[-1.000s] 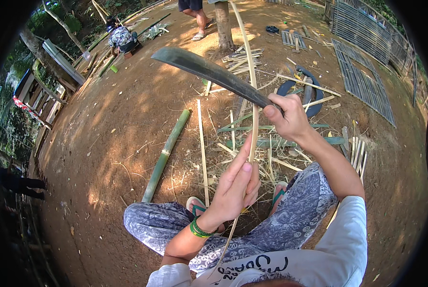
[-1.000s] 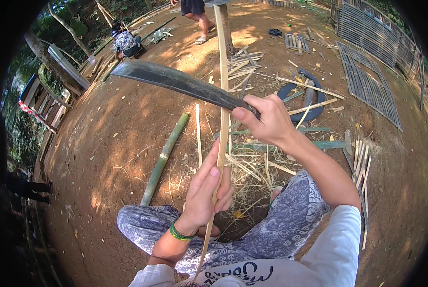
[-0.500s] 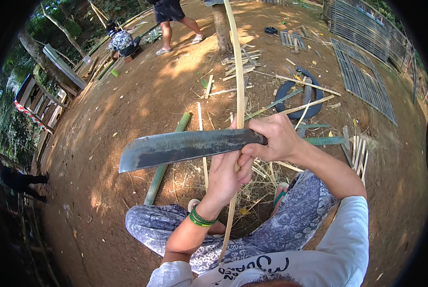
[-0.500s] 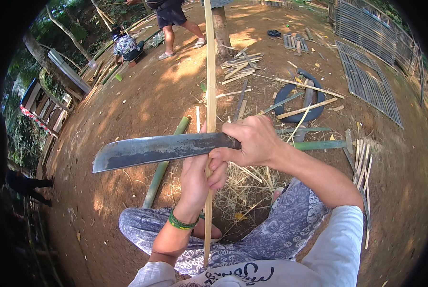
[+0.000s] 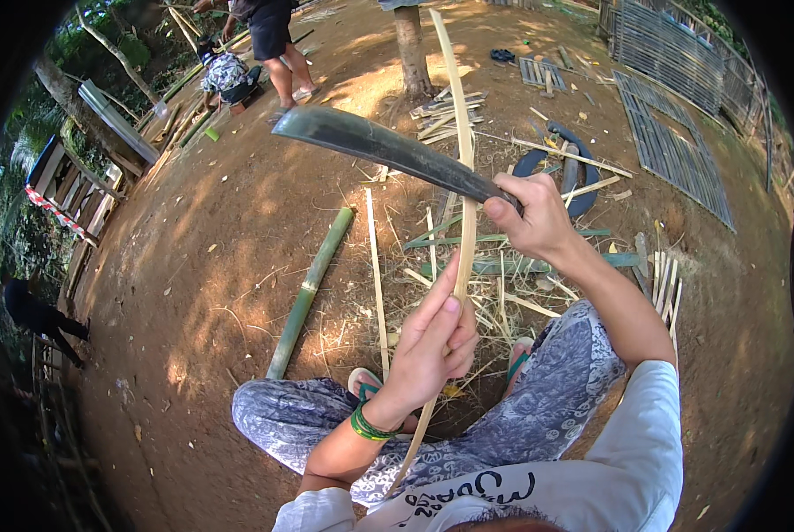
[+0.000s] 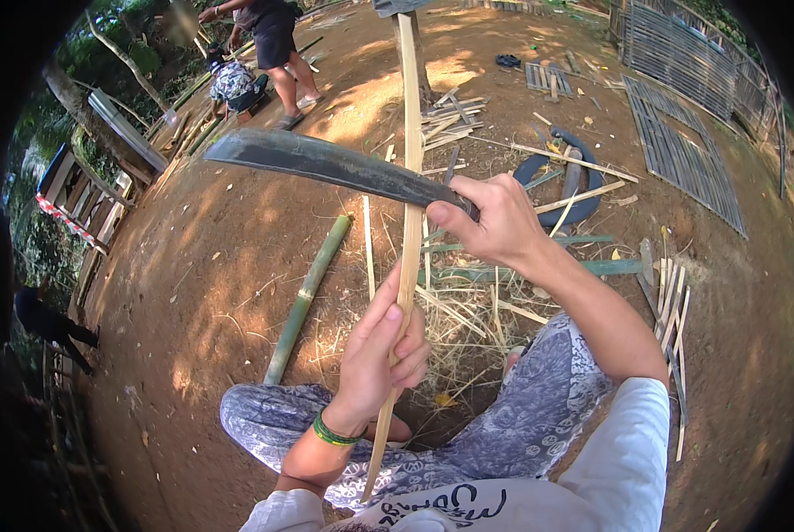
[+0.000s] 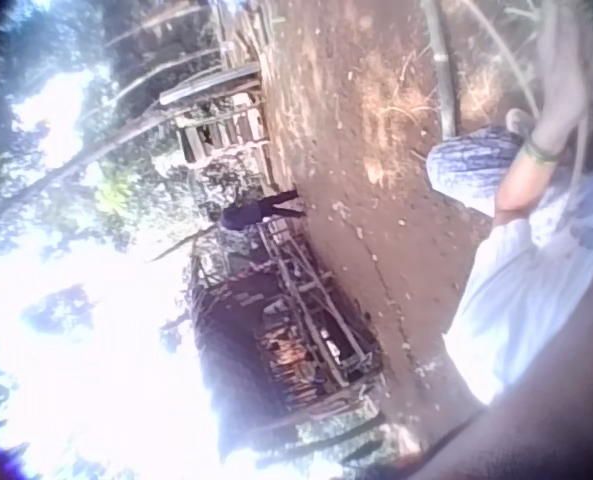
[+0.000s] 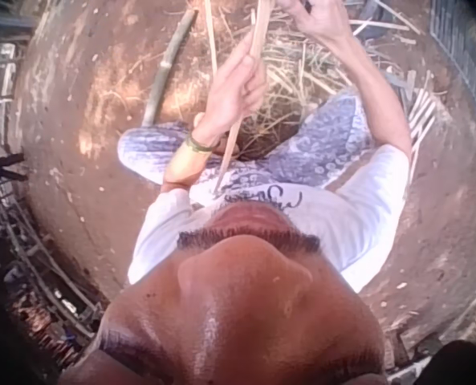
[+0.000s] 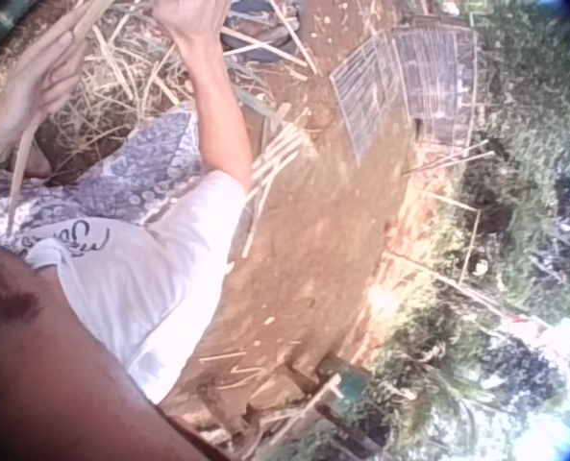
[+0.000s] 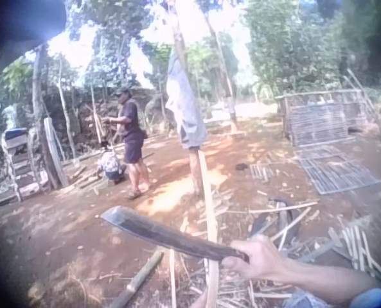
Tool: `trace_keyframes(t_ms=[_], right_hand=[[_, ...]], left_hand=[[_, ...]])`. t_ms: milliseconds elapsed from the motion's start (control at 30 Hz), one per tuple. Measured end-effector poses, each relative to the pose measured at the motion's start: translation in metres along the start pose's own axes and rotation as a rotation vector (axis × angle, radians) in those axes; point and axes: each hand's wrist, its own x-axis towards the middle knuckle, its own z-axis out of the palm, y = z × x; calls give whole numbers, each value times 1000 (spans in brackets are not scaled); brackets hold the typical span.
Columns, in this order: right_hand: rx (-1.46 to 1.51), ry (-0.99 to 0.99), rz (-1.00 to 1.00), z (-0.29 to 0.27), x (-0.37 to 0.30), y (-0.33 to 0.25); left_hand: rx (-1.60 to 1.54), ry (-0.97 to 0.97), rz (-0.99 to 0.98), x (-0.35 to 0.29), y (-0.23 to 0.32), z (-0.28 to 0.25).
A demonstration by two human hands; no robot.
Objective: The person sits on the ground and uses a large machete to split a long bamboo pole into thin, flat strips. They hold the bamboo vertically and strike it with the machete to separate the layers, occasionally adjusting their grip and the position of the bamboo.
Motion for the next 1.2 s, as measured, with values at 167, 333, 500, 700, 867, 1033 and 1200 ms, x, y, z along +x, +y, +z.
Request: trace_keyframes(t_ms=[167, 333, 500, 700, 867, 1033, 1200], right_hand=[[-57, -95, -172, 16, -9, -16], [-67, -167, -198, 23, -12, -28], [-33, -34, -55, 11, -3, -9], [-34, -76, -136, 16, -8, -14], [-112, -164, -173, 25, -14, -23], [-135, -145, -191, 25, -11, -23], [-132, -163, -209, 26, -10, -22]], left_hand=[[-38, 65, 70, 24, 7, -16], [-126, 52, 104, 27, 4, -17], [-146, 67, -21, 16, 4, -11], [-73, 86, 12, 24, 6, -13], [-69, 209, 12, 25, 7, -9], [-42, 192, -11, 21, 4, -16], [-76, 200, -1, 17, 4, -16]])
